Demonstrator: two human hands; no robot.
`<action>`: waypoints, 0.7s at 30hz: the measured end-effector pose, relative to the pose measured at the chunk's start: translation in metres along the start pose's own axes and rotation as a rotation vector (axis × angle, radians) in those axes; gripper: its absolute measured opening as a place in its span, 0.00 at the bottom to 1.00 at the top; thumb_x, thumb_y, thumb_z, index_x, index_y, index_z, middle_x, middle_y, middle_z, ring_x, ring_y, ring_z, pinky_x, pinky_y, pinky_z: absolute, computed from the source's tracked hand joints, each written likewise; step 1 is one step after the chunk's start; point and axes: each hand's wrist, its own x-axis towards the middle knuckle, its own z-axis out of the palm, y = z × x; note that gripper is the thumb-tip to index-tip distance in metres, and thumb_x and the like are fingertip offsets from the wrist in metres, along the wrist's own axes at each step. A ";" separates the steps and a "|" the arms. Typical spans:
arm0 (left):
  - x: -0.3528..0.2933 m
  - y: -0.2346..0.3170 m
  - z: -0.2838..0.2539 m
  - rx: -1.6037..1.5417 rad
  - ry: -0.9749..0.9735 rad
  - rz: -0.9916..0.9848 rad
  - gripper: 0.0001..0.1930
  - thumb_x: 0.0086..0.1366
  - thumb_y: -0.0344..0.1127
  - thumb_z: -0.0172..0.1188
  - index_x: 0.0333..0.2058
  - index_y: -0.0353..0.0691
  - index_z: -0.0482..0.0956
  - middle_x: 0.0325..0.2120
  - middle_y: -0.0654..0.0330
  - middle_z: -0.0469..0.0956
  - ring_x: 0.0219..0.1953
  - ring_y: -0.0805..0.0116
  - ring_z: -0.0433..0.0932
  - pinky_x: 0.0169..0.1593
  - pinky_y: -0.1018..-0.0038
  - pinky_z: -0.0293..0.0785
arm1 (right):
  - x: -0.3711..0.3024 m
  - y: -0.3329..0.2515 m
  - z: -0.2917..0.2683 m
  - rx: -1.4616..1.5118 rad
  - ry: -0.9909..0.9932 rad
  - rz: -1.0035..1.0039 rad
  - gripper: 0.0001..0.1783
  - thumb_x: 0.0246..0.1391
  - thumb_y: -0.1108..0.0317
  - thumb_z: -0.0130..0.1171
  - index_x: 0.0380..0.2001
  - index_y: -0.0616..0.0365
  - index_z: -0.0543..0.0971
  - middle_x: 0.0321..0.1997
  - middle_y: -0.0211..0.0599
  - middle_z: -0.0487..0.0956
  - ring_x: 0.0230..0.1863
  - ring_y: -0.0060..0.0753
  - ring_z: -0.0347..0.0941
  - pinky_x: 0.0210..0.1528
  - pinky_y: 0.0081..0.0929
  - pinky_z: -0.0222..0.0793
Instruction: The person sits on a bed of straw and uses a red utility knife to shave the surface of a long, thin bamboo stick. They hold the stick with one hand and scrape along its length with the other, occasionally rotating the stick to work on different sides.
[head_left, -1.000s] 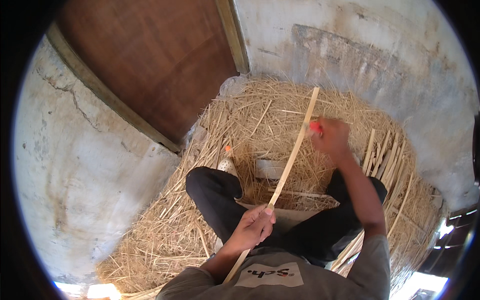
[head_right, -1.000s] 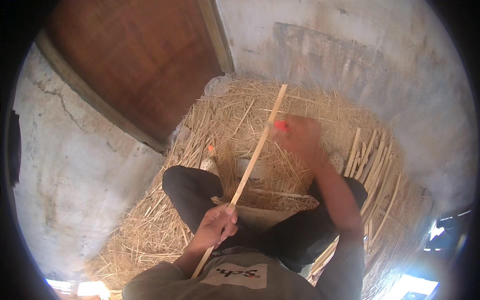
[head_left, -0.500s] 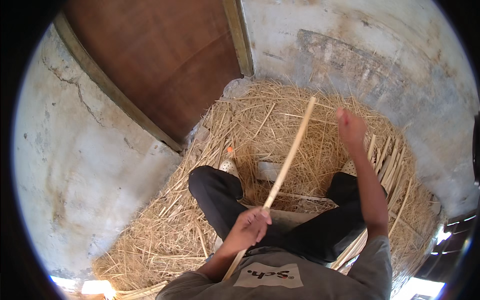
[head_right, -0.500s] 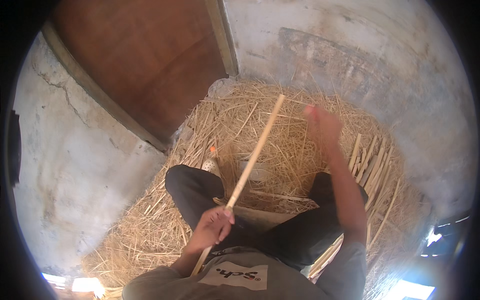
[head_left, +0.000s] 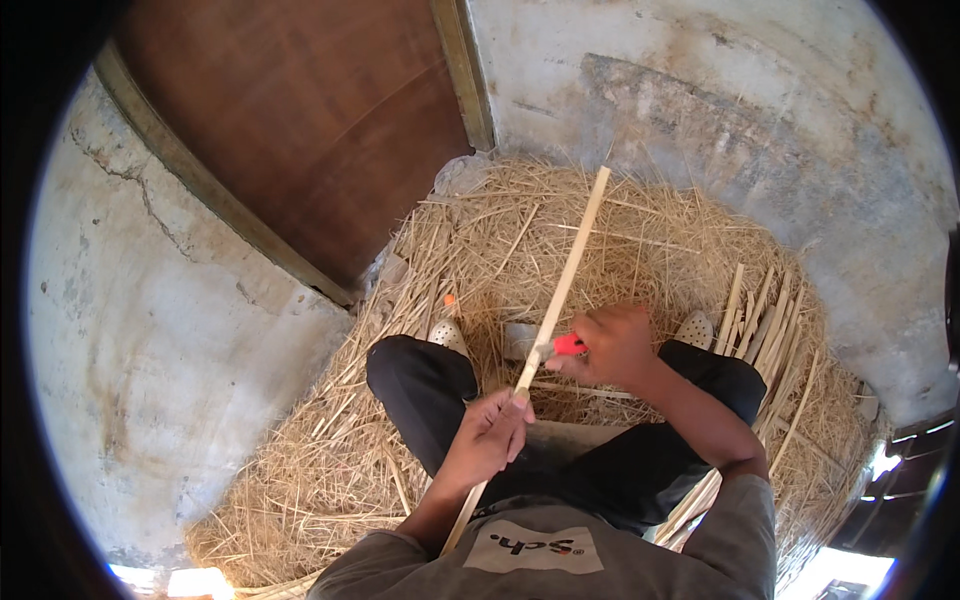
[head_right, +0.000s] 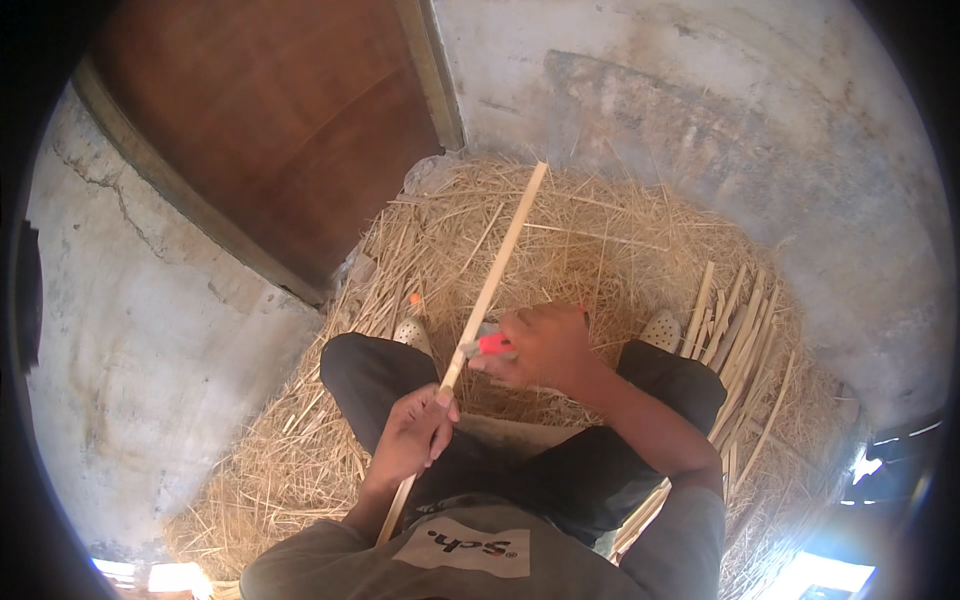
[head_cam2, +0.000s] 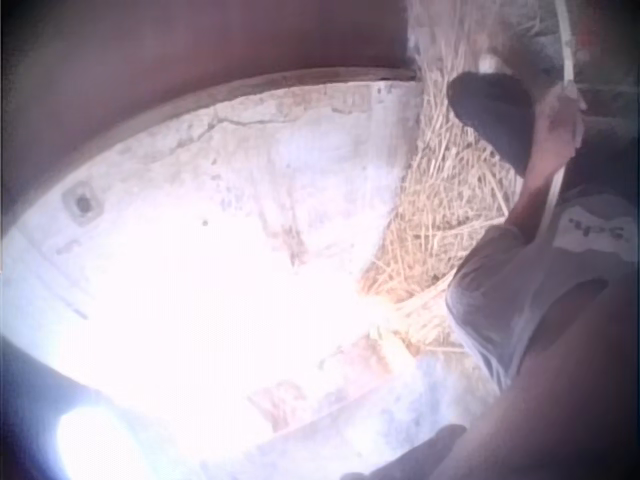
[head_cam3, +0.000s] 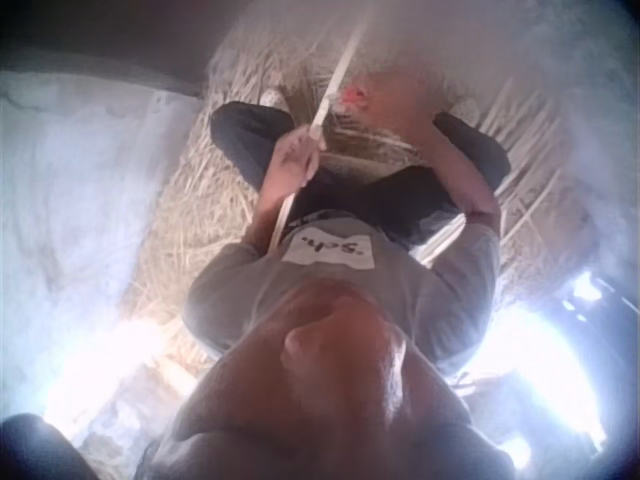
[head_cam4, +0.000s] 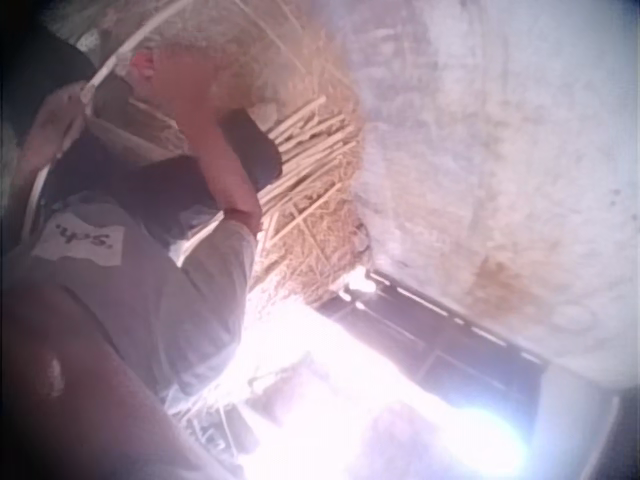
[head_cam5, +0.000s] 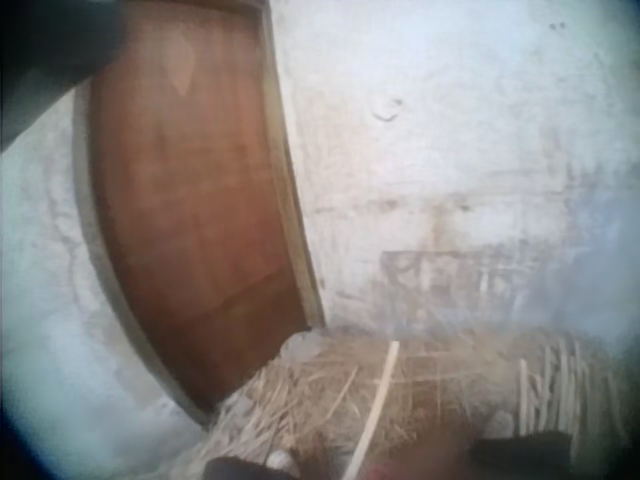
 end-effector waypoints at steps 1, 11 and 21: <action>-0.001 -0.002 0.002 -0.010 -0.009 0.003 0.18 0.75 0.44 0.40 0.30 0.39 0.68 0.07 0.67 0.62 0.09 0.81 0.57 0.13 0.83 0.52 | 0.000 -0.003 -0.001 -0.029 0.008 -0.050 0.34 0.46 0.31 0.56 0.12 0.52 0.68 0.08 0.32 0.64 0.10 0.36 0.64 0.15 0.33 0.59; -0.002 -0.014 -0.002 -0.105 -0.046 0.002 0.17 0.75 0.43 0.40 0.29 0.39 0.67 0.07 0.67 0.61 0.10 0.79 0.56 0.16 0.82 0.54 | 0.004 0.008 -0.002 -0.011 -0.007 0.069 0.30 0.47 0.36 0.59 0.14 0.53 0.71 0.08 0.34 0.64 0.10 0.39 0.65 0.17 0.35 0.62; -0.009 -0.012 0.000 -0.109 -0.078 -0.020 0.17 0.75 0.43 0.40 0.29 0.39 0.67 0.07 0.67 0.60 0.10 0.79 0.56 0.17 0.82 0.55 | 0.002 0.031 0.008 -0.055 0.084 0.086 0.29 0.48 0.39 0.59 0.14 0.53 0.71 0.09 0.35 0.64 0.11 0.39 0.66 0.16 0.36 0.61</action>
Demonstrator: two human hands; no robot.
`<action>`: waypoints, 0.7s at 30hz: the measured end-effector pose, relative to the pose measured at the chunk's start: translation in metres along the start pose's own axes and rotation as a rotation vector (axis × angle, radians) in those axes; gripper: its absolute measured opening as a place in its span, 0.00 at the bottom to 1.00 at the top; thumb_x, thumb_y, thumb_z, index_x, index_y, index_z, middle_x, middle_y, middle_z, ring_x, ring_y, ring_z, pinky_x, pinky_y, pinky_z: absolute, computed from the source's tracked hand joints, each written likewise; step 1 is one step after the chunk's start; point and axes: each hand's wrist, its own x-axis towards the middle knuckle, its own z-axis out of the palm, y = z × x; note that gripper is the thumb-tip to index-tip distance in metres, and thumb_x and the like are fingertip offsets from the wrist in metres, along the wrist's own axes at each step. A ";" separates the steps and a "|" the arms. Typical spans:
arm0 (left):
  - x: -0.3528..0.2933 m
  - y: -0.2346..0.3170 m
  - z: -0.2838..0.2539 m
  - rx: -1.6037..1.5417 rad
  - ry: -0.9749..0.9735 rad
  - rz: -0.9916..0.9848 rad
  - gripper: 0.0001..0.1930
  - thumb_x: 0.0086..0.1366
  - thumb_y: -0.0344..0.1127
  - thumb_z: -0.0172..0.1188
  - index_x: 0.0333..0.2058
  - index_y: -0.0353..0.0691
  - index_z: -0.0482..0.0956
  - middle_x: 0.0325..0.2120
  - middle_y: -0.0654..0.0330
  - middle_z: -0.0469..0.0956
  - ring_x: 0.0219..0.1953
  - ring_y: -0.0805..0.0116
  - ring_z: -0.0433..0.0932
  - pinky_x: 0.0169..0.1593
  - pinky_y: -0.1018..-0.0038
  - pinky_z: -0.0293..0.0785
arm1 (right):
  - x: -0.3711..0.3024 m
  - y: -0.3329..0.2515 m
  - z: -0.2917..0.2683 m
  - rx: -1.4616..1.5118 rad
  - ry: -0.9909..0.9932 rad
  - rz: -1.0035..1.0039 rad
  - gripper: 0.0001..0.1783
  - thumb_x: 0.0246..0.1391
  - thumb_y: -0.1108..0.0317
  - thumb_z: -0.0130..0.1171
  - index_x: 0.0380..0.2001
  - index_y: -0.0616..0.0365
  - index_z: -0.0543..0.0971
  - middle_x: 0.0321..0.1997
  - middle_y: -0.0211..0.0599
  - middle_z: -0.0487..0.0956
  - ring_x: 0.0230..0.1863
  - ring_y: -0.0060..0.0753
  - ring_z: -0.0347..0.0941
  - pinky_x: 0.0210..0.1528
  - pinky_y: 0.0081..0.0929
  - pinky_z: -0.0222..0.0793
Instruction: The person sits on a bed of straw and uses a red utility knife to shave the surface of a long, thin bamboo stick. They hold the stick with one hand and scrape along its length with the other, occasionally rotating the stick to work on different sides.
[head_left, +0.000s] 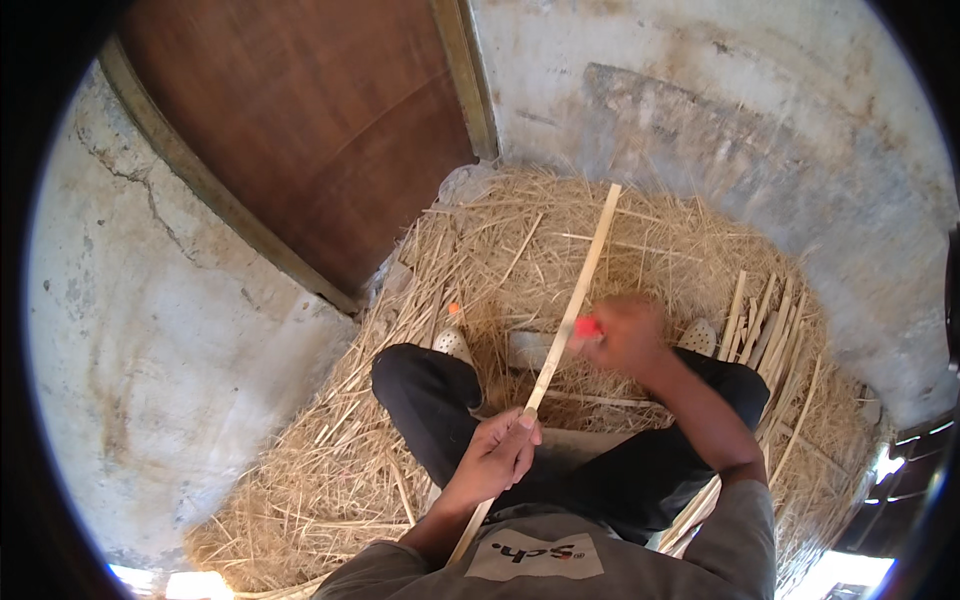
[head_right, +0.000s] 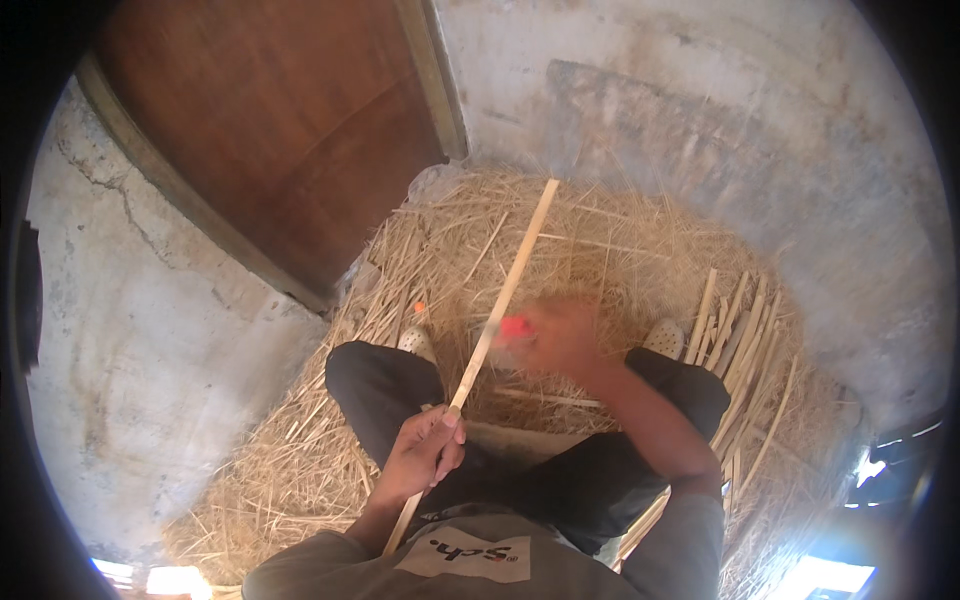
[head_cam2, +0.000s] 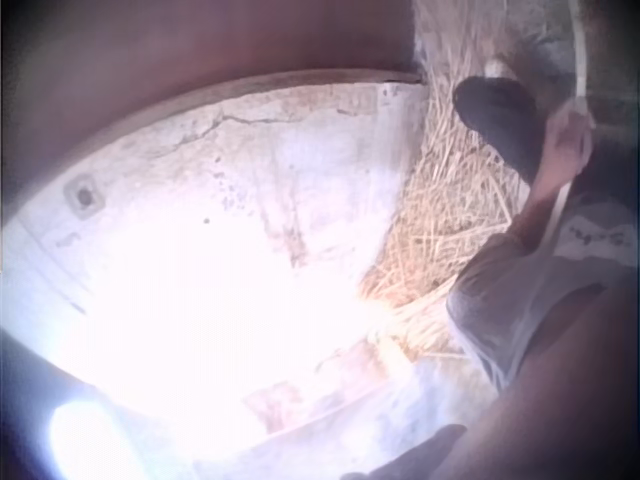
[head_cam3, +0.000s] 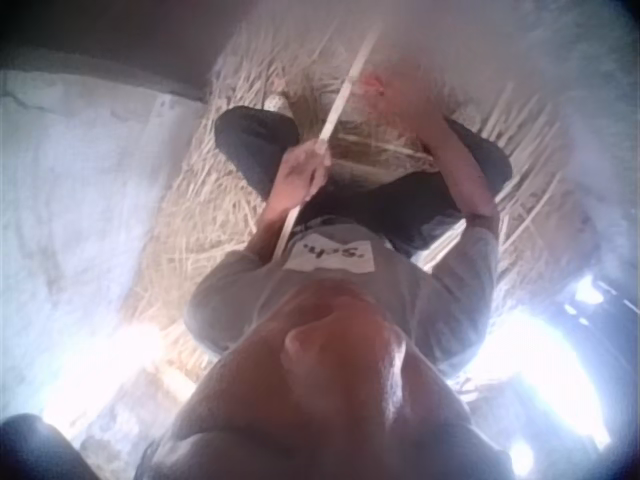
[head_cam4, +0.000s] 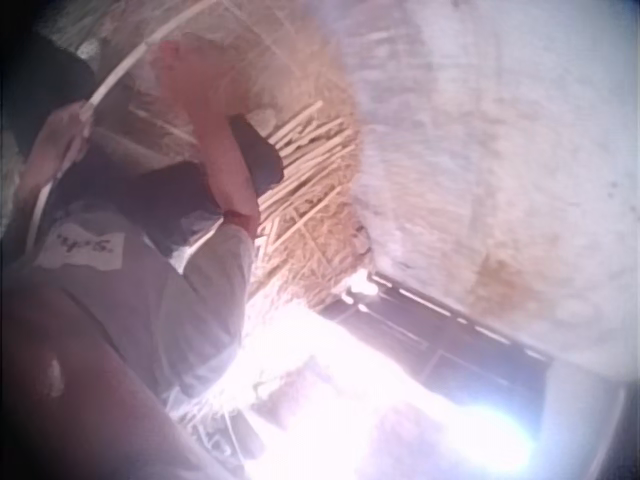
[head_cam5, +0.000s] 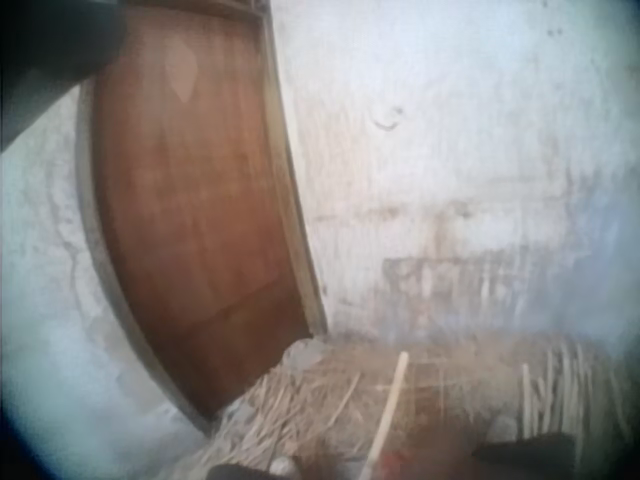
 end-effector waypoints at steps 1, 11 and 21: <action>-0.004 -0.001 0.002 0.009 -0.004 -0.005 0.17 0.75 0.43 0.40 0.30 0.39 0.67 0.07 0.67 0.61 0.10 0.79 0.56 0.17 0.81 0.55 | -0.003 0.010 0.007 -0.026 0.058 0.032 0.30 0.49 0.37 0.58 0.14 0.53 0.70 0.09 0.35 0.63 0.11 0.39 0.65 0.16 0.35 0.60; -0.013 -0.007 0.007 -0.027 -0.070 -0.018 0.17 0.75 0.43 0.40 0.30 0.39 0.67 0.07 0.67 0.60 0.10 0.80 0.57 0.17 0.82 0.54 | 0.024 0.085 -0.014 -0.207 0.030 0.202 0.26 0.53 0.43 0.57 0.14 0.53 0.71 0.11 0.33 0.68 0.12 0.35 0.65 0.17 0.33 0.59; -0.034 -0.013 0.003 -0.014 -0.001 -0.098 0.14 0.73 0.39 0.44 0.31 0.38 0.71 0.09 0.69 0.62 0.09 0.83 0.58 0.14 0.84 0.52 | 0.024 0.124 -0.037 -0.169 -0.039 0.728 0.27 0.58 0.44 0.49 0.20 0.57 0.75 0.14 0.40 0.71 0.21 0.43 0.71 0.29 0.40 0.65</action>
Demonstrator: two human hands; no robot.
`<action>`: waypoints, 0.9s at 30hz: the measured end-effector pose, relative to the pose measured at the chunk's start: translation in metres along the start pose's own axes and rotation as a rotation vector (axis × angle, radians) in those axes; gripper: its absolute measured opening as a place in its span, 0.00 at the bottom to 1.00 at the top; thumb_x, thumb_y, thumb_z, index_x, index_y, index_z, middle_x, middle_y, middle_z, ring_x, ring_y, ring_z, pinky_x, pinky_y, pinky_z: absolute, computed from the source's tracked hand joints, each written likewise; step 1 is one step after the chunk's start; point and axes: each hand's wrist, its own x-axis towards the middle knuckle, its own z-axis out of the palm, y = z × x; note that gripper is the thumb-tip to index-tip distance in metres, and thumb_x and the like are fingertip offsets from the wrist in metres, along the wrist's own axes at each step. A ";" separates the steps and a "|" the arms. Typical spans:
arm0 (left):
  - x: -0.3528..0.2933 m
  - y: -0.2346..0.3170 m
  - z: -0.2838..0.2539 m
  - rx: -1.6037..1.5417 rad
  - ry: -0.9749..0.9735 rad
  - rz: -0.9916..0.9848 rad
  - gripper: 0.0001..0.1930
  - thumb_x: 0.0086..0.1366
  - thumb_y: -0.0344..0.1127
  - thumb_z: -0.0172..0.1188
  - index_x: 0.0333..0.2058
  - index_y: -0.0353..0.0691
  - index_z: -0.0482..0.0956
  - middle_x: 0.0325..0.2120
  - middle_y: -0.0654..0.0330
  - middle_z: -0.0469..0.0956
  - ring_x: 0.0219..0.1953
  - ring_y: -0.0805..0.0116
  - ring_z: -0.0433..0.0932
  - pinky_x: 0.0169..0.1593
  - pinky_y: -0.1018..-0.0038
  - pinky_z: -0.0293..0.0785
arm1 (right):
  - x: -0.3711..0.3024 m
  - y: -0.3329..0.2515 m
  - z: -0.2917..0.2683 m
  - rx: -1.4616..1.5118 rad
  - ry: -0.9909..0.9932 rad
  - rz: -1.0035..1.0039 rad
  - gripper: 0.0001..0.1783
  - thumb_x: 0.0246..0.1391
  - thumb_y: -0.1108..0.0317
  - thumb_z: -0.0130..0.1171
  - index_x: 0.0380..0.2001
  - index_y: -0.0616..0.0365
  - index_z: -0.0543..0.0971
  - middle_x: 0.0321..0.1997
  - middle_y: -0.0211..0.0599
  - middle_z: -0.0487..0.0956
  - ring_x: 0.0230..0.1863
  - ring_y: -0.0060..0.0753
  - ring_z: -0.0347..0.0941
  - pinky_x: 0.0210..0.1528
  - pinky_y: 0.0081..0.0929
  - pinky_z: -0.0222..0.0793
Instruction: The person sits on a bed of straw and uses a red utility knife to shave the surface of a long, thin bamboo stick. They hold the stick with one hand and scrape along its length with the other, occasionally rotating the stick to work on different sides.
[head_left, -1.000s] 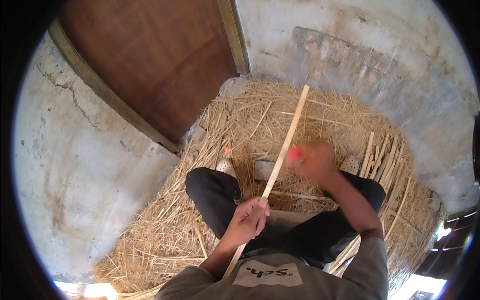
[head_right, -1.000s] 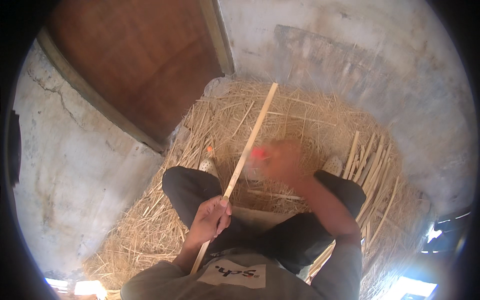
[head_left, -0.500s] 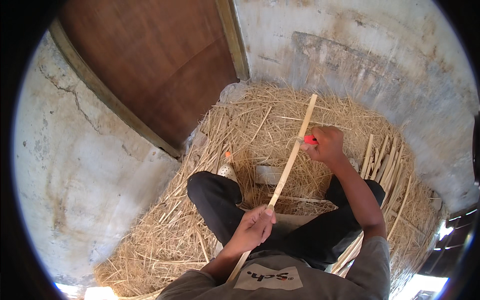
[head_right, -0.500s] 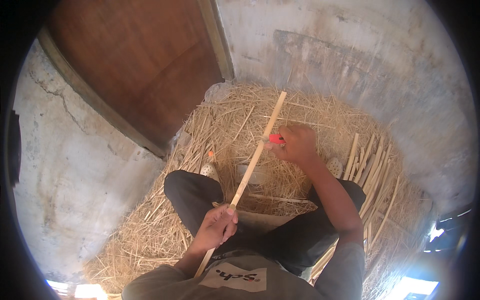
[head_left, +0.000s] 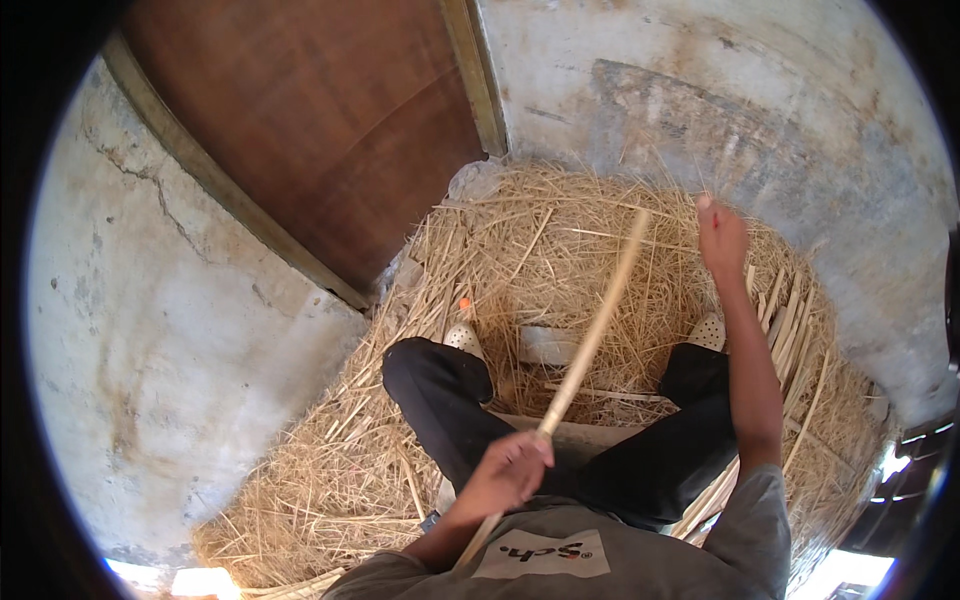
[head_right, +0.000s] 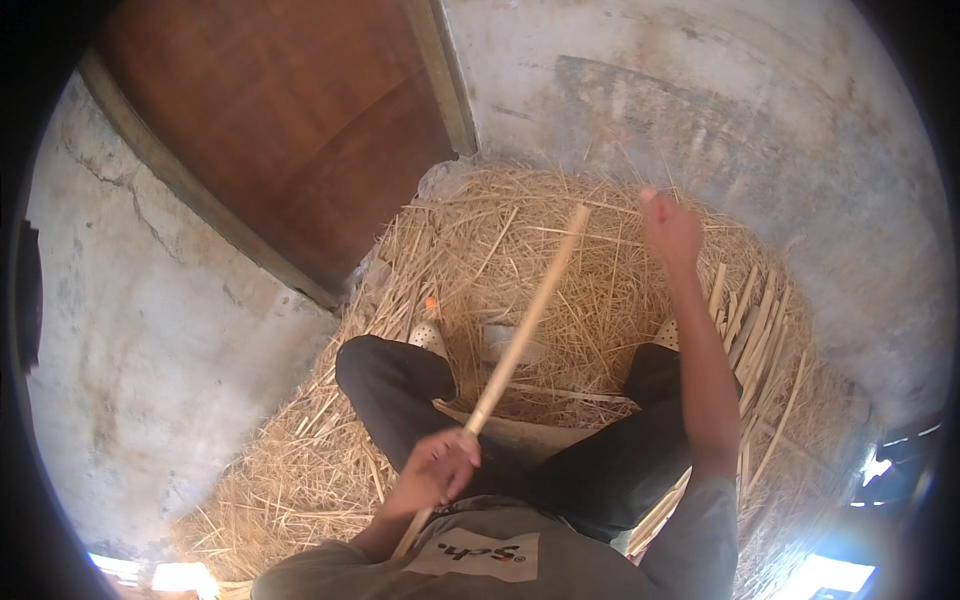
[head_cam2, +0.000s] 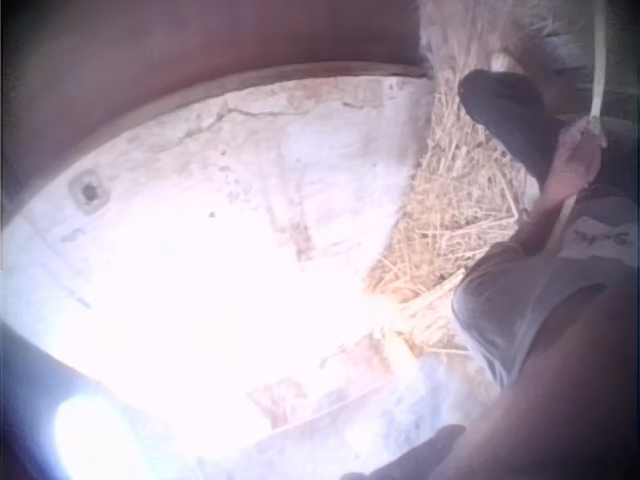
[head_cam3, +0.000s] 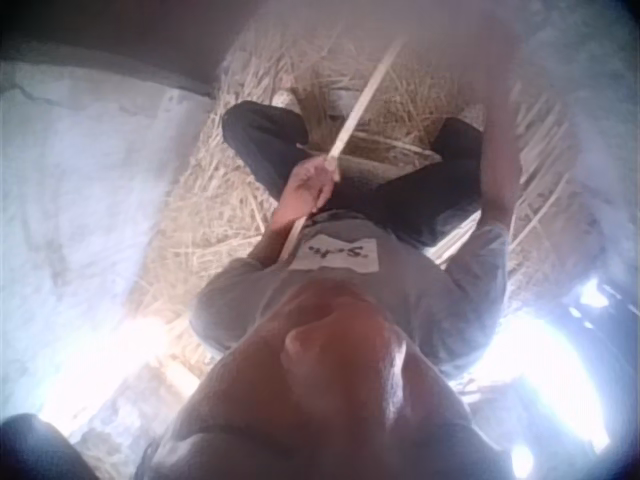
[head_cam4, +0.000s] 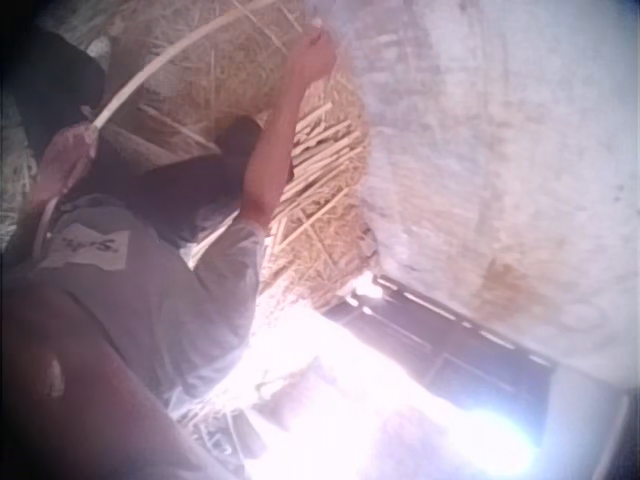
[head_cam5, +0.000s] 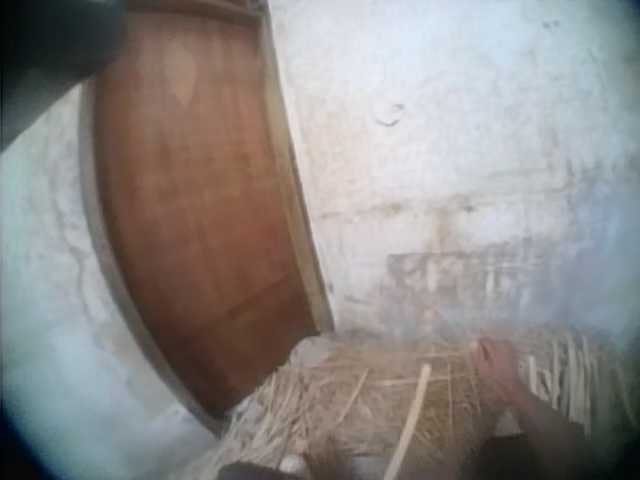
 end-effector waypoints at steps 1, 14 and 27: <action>0.007 0.004 -0.006 0.026 0.073 0.010 0.14 0.74 0.40 0.43 0.31 0.38 0.71 0.09 0.68 0.62 0.09 0.83 0.58 0.13 0.84 0.51 | -0.020 -0.018 -0.002 0.008 -0.050 -0.045 0.26 0.58 0.44 0.50 0.20 0.57 0.75 0.14 0.40 0.71 0.21 0.44 0.71 0.28 0.40 0.66; 0.035 0.021 0.000 -0.033 0.015 0.121 0.18 0.75 0.45 0.40 0.29 0.39 0.68 0.06 0.67 0.59 0.07 0.80 0.53 0.17 0.82 0.53 | -0.106 -0.087 0.006 0.288 -0.082 -0.679 0.32 0.47 0.35 0.58 0.12 0.54 0.68 0.09 0.36 0.62 0.11 0.39 0.63 0.16 0.36 0.58; 0.039 0.022 0.010 -0.479 -0.082 0.013 0.17 0.74 0.43 0.41 0.29 0.40 0.67 0.05 0.68 0.56 0.07 0.79 0.48 0.19 0.81 0.49 | -0.112 -0.093 0.004 0.270 -0.048 -0.719 0.36 0.52 0.32 0.51 0.10 0.54 0.65 0.08 0.37 0.62 0.10 0.40 0.62 0.16 0.37 0.59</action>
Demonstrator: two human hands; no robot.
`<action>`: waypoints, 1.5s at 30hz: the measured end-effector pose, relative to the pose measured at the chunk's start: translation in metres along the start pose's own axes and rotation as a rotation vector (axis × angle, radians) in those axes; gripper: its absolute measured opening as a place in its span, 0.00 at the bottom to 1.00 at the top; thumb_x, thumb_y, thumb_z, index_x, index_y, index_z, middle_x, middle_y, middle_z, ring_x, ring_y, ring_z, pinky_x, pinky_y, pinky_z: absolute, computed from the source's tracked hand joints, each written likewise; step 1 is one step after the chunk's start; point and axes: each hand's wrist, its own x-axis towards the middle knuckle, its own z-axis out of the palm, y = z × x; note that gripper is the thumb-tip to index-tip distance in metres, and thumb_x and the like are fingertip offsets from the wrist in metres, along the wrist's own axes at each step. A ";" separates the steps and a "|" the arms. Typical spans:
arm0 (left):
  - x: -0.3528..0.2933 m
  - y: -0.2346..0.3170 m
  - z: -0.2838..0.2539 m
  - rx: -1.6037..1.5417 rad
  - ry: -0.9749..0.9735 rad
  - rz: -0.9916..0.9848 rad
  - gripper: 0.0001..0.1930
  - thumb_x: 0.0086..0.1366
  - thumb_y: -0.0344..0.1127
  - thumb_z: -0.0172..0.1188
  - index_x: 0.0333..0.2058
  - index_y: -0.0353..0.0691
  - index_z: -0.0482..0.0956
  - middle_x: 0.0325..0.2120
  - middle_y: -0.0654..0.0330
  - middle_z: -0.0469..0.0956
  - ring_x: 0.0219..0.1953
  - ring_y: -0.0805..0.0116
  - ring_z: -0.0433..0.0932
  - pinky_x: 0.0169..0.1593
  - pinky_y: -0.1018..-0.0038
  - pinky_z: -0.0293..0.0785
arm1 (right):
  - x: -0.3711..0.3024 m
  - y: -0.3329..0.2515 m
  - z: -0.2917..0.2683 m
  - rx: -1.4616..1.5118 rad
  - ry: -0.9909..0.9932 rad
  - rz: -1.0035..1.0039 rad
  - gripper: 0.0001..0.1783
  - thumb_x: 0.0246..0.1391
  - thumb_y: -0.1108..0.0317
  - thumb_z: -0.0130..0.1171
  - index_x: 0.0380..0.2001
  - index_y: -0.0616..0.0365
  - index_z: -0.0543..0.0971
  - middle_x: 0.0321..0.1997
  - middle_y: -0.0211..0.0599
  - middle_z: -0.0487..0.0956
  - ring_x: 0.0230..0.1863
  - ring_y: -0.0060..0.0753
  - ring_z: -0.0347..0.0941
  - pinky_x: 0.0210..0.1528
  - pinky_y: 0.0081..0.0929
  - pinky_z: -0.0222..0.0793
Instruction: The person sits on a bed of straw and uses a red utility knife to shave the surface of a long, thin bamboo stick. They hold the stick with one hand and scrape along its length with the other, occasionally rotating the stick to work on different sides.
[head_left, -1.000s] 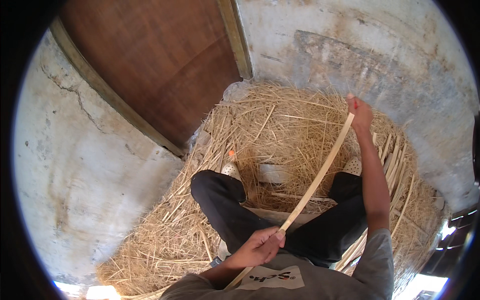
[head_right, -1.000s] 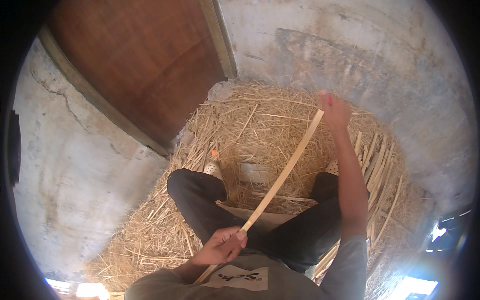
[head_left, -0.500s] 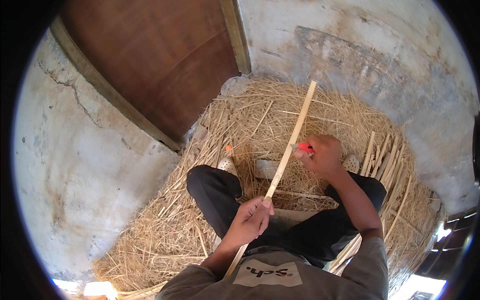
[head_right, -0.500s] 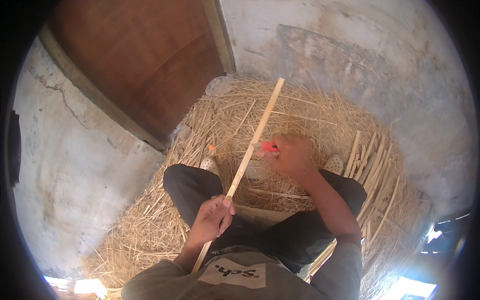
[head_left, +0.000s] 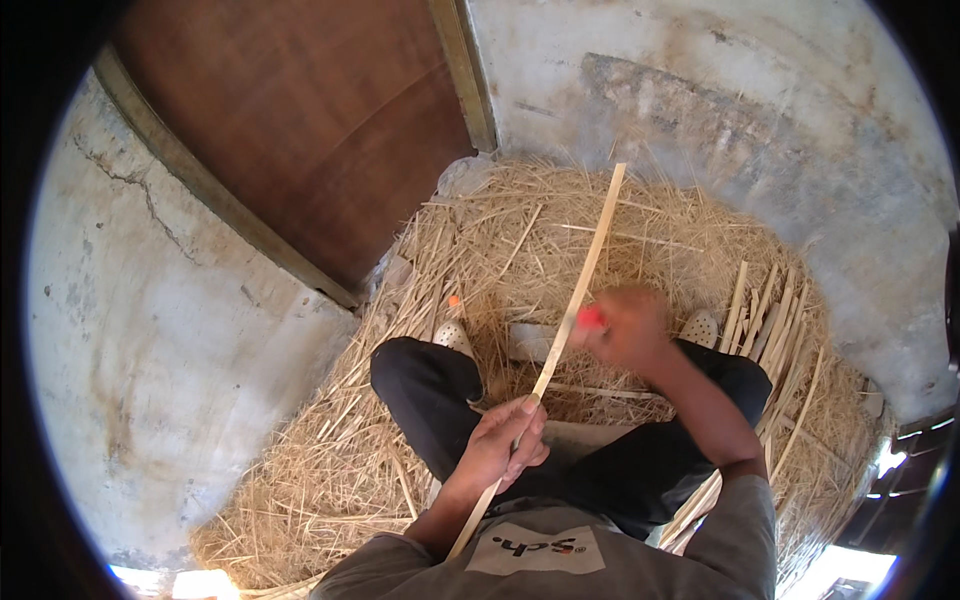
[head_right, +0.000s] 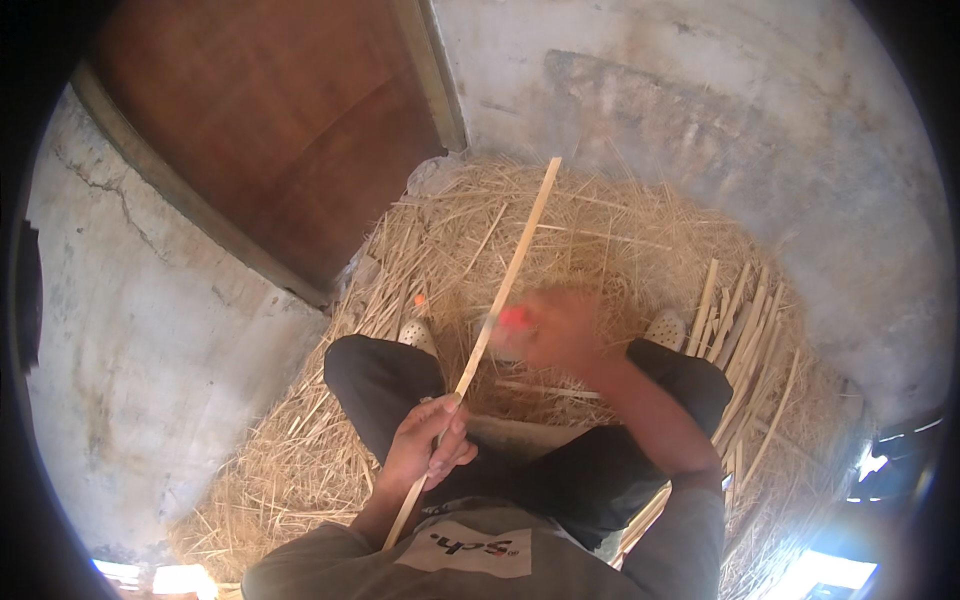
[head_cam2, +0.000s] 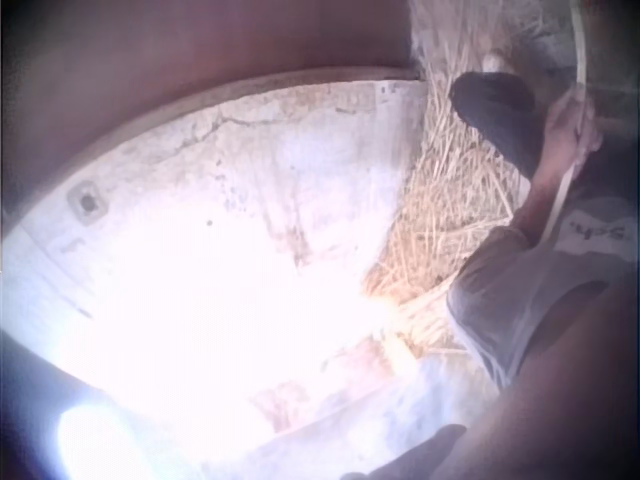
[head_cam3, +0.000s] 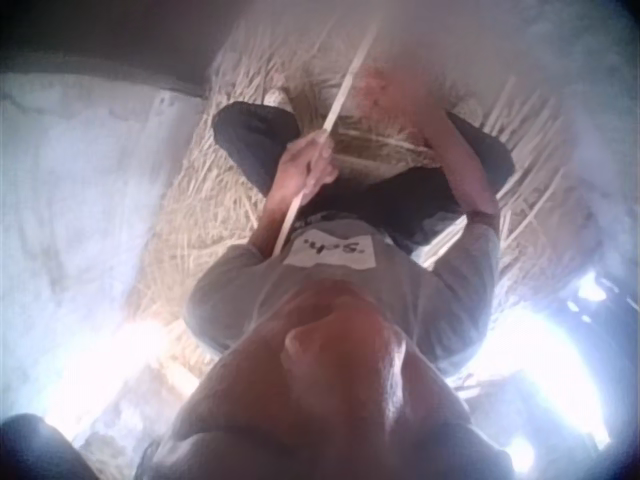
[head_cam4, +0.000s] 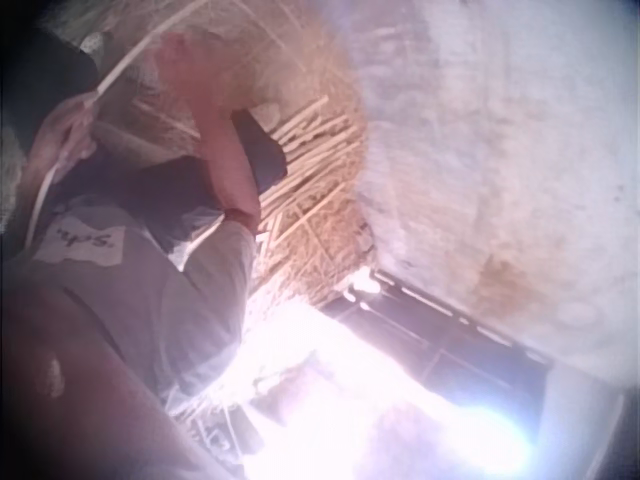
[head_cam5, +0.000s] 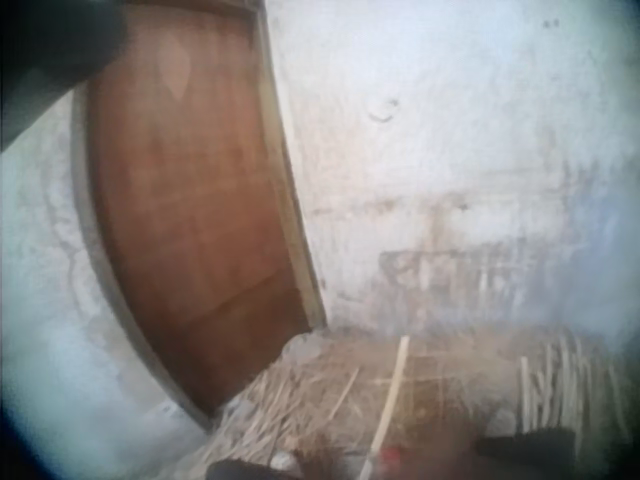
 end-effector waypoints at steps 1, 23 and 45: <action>-0.001 -0.002 0.000 -0.003 0.002 -0.006 0.17 0.74 0.43 0.41 0.29 0.40 0.67 0.05 0.68 0.56 0.07 0.79 0.48 0.19 0.81 0.49 | 0.008 0.017 -0.003 -0.010 0.019 0.066 0.36 0.52 0.31 0.51 0.10 0.54 0.65 0.08 0.37 0.61 0.09 0.40 0.62 0.16 0.37 0.59; -0.009 0.003 0.005 0.099 0.017 0.017 0.17 0.75 0.43 0.40 0.29 0.39 0.66 0.06 0.68 0.55 0.07 0.79 0.48 0.19 0.80 0.51 | -0.002 0.012 -0.002 -0.019 -0.004 0.067 0.32 0.50 0.36 0.56 0.13 0.55 0.69 0.09 0.38 0.64 0.12 0.43 0.65 0.16 0.37 0.61; -0.012 0.002 0.010 0.132 0.010 0.005 0.18 0.74 0.44 0.40 0.28 0.40 0.67 0.05 0.68 0.56 0.07 0.79 0.49 0.21 0.81 0.52 | -0.001 -0.007 -0.015 -0.035 0.020 -0.090 0.34 0.58 0.36 0.46 0.13 0.55 0.68 0.11 0.37 0.63 0.11 0.41 0.62 0.15 0.36 0.57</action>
